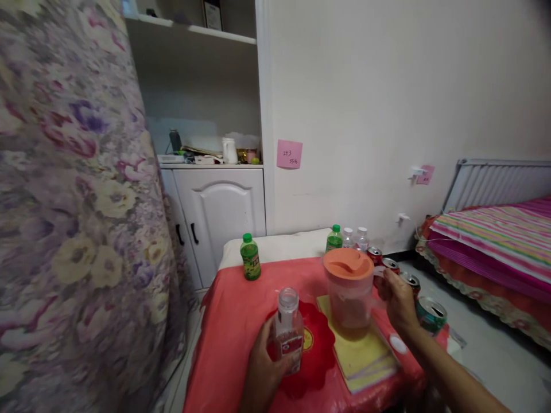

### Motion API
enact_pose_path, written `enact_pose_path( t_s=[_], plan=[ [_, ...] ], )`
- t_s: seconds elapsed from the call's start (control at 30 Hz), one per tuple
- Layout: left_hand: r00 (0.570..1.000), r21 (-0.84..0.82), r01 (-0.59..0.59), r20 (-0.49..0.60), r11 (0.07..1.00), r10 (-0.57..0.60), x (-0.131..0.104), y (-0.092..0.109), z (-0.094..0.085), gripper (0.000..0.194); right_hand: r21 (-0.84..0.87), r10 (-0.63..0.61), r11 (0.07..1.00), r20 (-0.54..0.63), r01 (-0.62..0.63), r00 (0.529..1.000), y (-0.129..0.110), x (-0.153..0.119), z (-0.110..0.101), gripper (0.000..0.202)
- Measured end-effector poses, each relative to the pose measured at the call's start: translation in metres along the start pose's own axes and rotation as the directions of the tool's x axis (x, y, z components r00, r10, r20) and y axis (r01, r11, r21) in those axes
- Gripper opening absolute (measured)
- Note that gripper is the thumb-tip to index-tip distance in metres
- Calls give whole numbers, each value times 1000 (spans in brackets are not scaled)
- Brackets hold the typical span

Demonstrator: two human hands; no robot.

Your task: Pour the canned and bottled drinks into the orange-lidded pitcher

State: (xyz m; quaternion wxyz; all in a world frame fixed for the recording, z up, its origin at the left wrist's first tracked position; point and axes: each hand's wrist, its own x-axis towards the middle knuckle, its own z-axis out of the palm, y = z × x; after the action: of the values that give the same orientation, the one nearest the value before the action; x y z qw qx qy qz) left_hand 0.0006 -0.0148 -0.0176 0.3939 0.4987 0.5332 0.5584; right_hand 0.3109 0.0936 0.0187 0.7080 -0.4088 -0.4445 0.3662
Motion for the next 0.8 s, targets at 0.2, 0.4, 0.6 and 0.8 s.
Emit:
enact_pose_path(
  t_s=[0.2, 0.4, 0.6, 0.8],
  plan=[
    [1000, -9, 19, 11, 1000, -19, 4, -3, 2, 78, -54, -37, 998, -72, 33, 997, 11, -18, -16, 44],
    [997, 28, 66, -36, 997, -65, 6, 2, 6, 80, -227, 8, 974, 45, 3, 999, 5, -32, -35, 34],
    [996, 72, 69, -58, 995, -65, 8, 0, 3, 80, -622, 2, 778, 144, 89, 990, 37, -53, -87, 37],
    [995, 81, 53, -91, 995, -45, 9, -5, 4, 80, -761, 84, 649, 107, 27, 991, 68, -68, -122, 43]
  ],
)
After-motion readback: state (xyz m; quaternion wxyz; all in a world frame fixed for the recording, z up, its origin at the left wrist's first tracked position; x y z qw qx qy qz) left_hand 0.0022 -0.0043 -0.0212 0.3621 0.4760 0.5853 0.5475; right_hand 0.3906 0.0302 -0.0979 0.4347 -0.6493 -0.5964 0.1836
